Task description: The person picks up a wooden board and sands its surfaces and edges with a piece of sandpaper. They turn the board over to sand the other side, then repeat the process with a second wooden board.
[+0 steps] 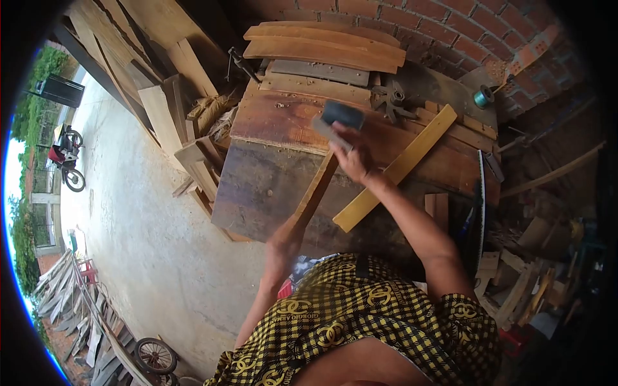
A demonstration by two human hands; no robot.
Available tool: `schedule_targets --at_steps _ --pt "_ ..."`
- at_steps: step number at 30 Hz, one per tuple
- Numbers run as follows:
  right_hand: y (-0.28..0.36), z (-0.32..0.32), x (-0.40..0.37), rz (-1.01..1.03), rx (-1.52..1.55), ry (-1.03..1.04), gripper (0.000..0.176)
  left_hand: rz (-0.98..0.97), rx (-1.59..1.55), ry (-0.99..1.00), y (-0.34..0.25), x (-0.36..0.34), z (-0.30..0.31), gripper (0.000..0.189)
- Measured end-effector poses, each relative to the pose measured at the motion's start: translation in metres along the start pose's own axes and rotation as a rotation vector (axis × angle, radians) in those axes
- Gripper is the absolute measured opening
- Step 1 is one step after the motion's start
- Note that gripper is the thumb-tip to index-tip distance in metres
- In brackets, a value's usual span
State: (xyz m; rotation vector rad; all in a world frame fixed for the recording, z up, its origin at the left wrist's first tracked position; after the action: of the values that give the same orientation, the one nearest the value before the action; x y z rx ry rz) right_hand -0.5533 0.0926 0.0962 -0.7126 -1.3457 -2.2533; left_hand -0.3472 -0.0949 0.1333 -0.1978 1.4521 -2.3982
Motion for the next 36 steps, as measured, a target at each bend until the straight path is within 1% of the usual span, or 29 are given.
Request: schedule_targets --at_steps 1,2,3,6,7,9,10,12,14,15,16,17,19,20,21,22,23,24,26,27,28,29,30,31,32,35,36 --pt "0.040 -0.003 -0.010 0.047 0.172 0.152 0.033 -0.010 -0.004 -0.006 0.005 0.003 0.002 0.028" --pt "0.083 -0.005 -0.026 0.252 0.225 0.321 0.035 -0.074 0.038 0.038 0.013 0.004 0.003 0.030" --pt "0.112 -0.005 -0.049 0.329 0.346 0.420 0.039 -0.132 0.083 0.086 0.017 0.002 0.002 0.032" --pt "0.097 0.005 -0.047 0.316 0.425 0.432 0.040 -0.153 -0.003 0.091 0.007 -0.004 0.000 0.030" --pt "0.062 0.001 -0.038 0.236 0.307 0.411 0.038 -0.082 0.005 0.042 0.005 -0.006 -0.001 0.028" --pt "-0.004 0.011 -0.004 0.153 -0.080 0.049 0.032 -0.052 0.029 0.059 0.004 -0.007 -0.001 0.026" --pt "-0.021 0.015 0.007 0.056 -0.113 -0.038 0.028 -0.018 0.040 0.062 0.004 -0.006 -0.002 0.025" --pt "-0.013 0.002 0.004 0.088 -0.182 -0.050 0.028 -0.017 0.039 0.051 0.002 -0.005 0.000 0.025" --pt "0.058 -0.006 -0.017 0.104 0.180 0.240 0.031 -0.002 0.027 0.029 0.005 -0.001 0.001 0.025" --pt "0.088 -0.009 -0.041 0.230 0.257 0.327 0.033 -0.028 0.025 0.053 0.011 -0.002 0.002 0.024" --pt "0.108 -0.010 -0.057 0.355 0.337 0.414 0.036 -0.052 0.024 0.076 0.013 -0.004 0.001 0.024" --pt "0.103 -0.009 -0.055 0.353 0.346 0.429 0.036 -0.037 0.020 0.068 0.015 -0.006 -0.001 0.024" --pt "0.074 -0.004 -0.041 0.254 0.339 0.390 0.042 0.270 -0.034 0.170 0.025 -0.016 -0.008 0.028" --pt "0.044 -0.003 -0.027 0.175 0.139 0.246 0.043 0.310 -0.029 0.143 0.025 -0.020 -0.008 0.028" --pt "0.014 0.003 -0.014 0.153 0.005 0.064 0.042 0.313 -0.034 0.152 0.022 -0.020 -0.010 0.031" --pt "-0.030 0.002 -0.013 0.029 -0.064 0.021 0.039 0.310 -0.044 0.155 0.019 -0.019 -0.010 0.035" --pt "-0.058 0.004 -0.008 -0.001 -0.096 -0.021 0.039 0.344 -0.048 0.115 0.012 -0.017 -0.006 0.035" --pt "-0.077 0.005 -0.007 -0.024 -0.103 -0.008 0.038 0.377 -0.122 0.117 0.001 -0.014 -0.003 0.038" --pt "-0.113 0.000 -0.018 -0.186 -0.090 0.091 0.039 0.424 -0.223 0.084 -0.013 -0.015 0.001 0.040" --pt "-0.107 -0.003 -0.014 -0.163 -0.079 0.125 0.039 0.315 -0.351 0.085 -0.023 -0.015 0.000 0.048" --pt "-0.099 0.000 -0.008 -0.196 -0.098 0.163 0.041 0.196 -0.476 0.083 -0.032 -0.012 0.001 0.062" --pt "-0.092 0.003 -0.003 -0.233 -0.121 0.201 0.043 0.207 -0.494 0.052 -0.034 -0.010 0.004 0.062" --pt "-0.080 0.006 0.003 -0.220 -0.117 0.228 0.043 0.175 -0.574 0.151 -0.038 -0.010 0.005 0.069" --pt "-0.072 0.009 0.006 -0.326 -0.139 0.268 0.044 0.138 -0.650 0.256 -0.042 -0.011 0.005 0.079" --pt "-0.070 0.010 0.007 -0.434 -0.165 0.301 0.045 0.142 -0.661 0.245 -0.045 -0.011 0.005 0.079" --pt "-0.077 0.012 0.008 -0.380 -0.110 0.274 0.047 0.123 -0.860 0.321 -0.055 -0.008 -0.003 0.073" --pt "-0.077 0.013 0.009 -0.364 -0.084 0.262 0.047 0.120 -0.870 0.318 -0.058 -0.007 -0.003 0.073"
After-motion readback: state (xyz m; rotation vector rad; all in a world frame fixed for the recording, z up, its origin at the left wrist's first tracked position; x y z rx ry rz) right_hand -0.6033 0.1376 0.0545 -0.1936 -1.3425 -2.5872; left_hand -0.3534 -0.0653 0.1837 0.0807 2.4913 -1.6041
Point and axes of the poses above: each hand's wrist, its own x-axis towards the middle knuckle, its own z-axis out of the back of the hand, y = z × x, the point moved 4 cm from there along x, towards the middle knuckle, and after that the axes turned 12 degrees about -y, right-handed, at the moved point
